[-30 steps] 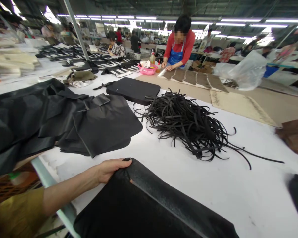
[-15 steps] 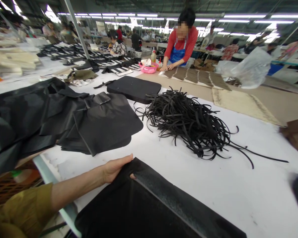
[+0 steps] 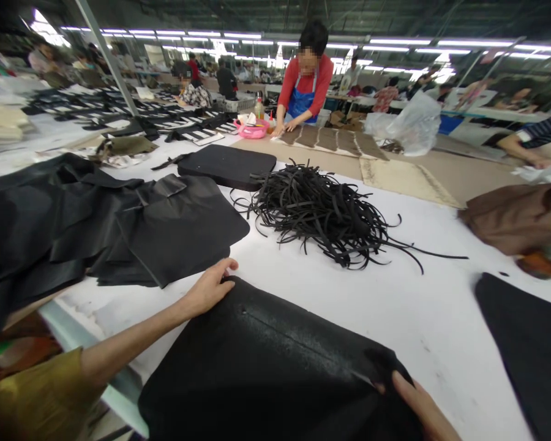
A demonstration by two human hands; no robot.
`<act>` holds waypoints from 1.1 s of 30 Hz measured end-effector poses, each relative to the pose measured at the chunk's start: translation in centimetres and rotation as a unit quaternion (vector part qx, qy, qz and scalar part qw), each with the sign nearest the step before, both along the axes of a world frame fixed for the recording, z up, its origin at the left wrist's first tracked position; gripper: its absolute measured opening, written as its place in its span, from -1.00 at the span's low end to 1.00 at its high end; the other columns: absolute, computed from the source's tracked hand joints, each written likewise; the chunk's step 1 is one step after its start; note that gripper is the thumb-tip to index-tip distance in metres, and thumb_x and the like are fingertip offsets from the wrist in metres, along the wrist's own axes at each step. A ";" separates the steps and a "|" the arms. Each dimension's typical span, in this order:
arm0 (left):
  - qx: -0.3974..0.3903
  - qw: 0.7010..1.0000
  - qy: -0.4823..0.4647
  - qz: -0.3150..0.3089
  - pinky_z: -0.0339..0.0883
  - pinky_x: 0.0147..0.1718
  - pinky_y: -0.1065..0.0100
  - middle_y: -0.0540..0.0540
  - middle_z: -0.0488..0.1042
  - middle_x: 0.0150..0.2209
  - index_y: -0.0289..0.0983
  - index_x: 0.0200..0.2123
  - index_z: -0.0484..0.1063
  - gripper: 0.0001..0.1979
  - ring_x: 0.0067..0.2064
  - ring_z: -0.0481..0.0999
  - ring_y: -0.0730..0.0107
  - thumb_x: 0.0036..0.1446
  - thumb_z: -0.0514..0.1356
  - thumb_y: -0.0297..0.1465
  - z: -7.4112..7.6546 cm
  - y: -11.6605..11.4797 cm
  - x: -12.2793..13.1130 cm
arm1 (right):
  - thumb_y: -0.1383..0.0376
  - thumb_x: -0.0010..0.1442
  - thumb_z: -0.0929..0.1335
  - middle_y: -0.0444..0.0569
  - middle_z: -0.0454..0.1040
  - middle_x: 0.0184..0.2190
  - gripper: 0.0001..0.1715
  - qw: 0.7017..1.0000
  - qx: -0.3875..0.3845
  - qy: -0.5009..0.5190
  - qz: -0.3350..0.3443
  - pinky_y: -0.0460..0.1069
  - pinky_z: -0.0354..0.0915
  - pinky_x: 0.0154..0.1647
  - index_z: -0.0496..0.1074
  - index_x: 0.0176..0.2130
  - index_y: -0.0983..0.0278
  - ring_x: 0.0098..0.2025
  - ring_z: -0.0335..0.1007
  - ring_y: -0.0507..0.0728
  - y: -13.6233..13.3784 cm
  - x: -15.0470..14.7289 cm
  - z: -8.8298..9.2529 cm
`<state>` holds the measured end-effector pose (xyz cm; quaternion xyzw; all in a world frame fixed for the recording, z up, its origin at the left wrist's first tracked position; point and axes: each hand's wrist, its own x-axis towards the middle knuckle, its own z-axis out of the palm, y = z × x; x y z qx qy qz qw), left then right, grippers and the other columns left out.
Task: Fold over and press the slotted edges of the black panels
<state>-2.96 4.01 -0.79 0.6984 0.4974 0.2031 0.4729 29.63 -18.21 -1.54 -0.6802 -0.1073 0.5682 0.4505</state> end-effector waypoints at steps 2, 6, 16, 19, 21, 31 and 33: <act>0.123 0.991 0.060 0.005 0.07 0.06 0.10 -0.14 0.26 -0.01 -0.25 -0.09 0.26 -0.62 0.02 0.22 0.22 -0.02 0.02 -0.57 0.1 -0.6 -0.3 | -0.05 -0.07 0.36 0.09 0.51 -0.18 -0.26 0.998 -0.010 0.063 -0.007 0.16 0.32 -0.03 0.36 0.01 0.30 -0.08 0.37 0.37 0.3 -0.5 0.3; 0.286 0.922 0.219 -0.141 0.22 -0.07 0.23 -0.12 0.38 -0.16 -0.25 -0.20 0.36 -0.69 -0.11 0.31 0.29 0.10 -0.09 -0.59 0.3 -3.8 -1.3 | 0.07 -0.01 0.38 0.05 0.50 -0.15 -0.33 0.993 -0.007 0.108 -0.045 0.08 0.30 0.00 0.31 0.05 0.31 -0.05 0.36 0.30 0.5 -1.7 1.0; 0.288 0.859 0.330 -0.263 0.16 -0.06 0.15 -0.16 0.18 0.10 -0.16 0.18 0.02 -0.25 -0.02 0.22 0.16 -0.14 -0.02 -0.67 -1.7 -6.9 -2.4 | 0.12 -0.02 0.40 0.07 0.54 -0.26 -0.38 0.998 0.013 0.066 -0.021 0.07 0.38 -0.14 0.34 0.00 0.33 -0.16 0.44 0.29 0.4 -2.2 1.4; 0.297 0.838 0.371 -0.269 0.17 -0.09 0.14 -0.19 0.18 0.10 -0.13 0.17 0.05 -0.26 -0.04 0.24 0.12 -0.13 0.00 -0.66 -1.9 -6.6 -1.8 | 0.12 -0.04 0.40 0.06 0.54 -0.31 -0.51 0.997 0.039 0.065 -0.020 0.10 0.34 -0.11 0.41 -0.13 0.32 -0.19 0.45 0.28 0.1 -1.8 1.1; 0.318 0.824 0.392 -0.257 0.17 -0.11 0.14 -0.19 0.20 0.10 -0.09 0.17 0.07 -0.32 -0.05 0.27 0.13 -0.04 -0.06 -0.66 -1.9 -6.7 -1.6 | 0.16 -0.07 0.42 0.05 0.54 -0.34 -0.59 0.996 0.054 0.068 -0.017 0.10 0.34 -0.13 0.43 -0.22 0.31 -0.23 0.46 0.26 -0.2 -1.5 0.9; 0.395 0.765 0.450 -0.239 0.19 -0.13 0.11 -0.21 0.26 0.11 -0.12 0.15 0.14 -0.34 -0.07 0.35 0.11 0.03 -0.21 -0.71 -1.7 -6.3 -0.2 | 0.28 0.05 0.26 -0.01 0.47 -0.20 -0.64 0.884 0.037 -0.456 0.096 0.05 0.25 -0.09 0.35 -0.12 0.29 -0.15 0.37 0.17 -0.1 1.5 -0.5; 0.404 0.750 0.462 -0.245 0.20 -0.15 0.13 -0.21 0.27 0.10 -0.11 0.15 0.13 -0.32 -0.09 0.36 0.13 0.02 -0.22 -0.73 -1.8 -6.2 0.0 | 0.33 0.10 0.21 0.05 0.42 -0.15 -0.63 0.825 -0.010 -0.557 0.093 0.10 0.15 -0.01 0.33 -0.07 0.30 -0.08 0.30 0.21 -0.4 1.9 -1.0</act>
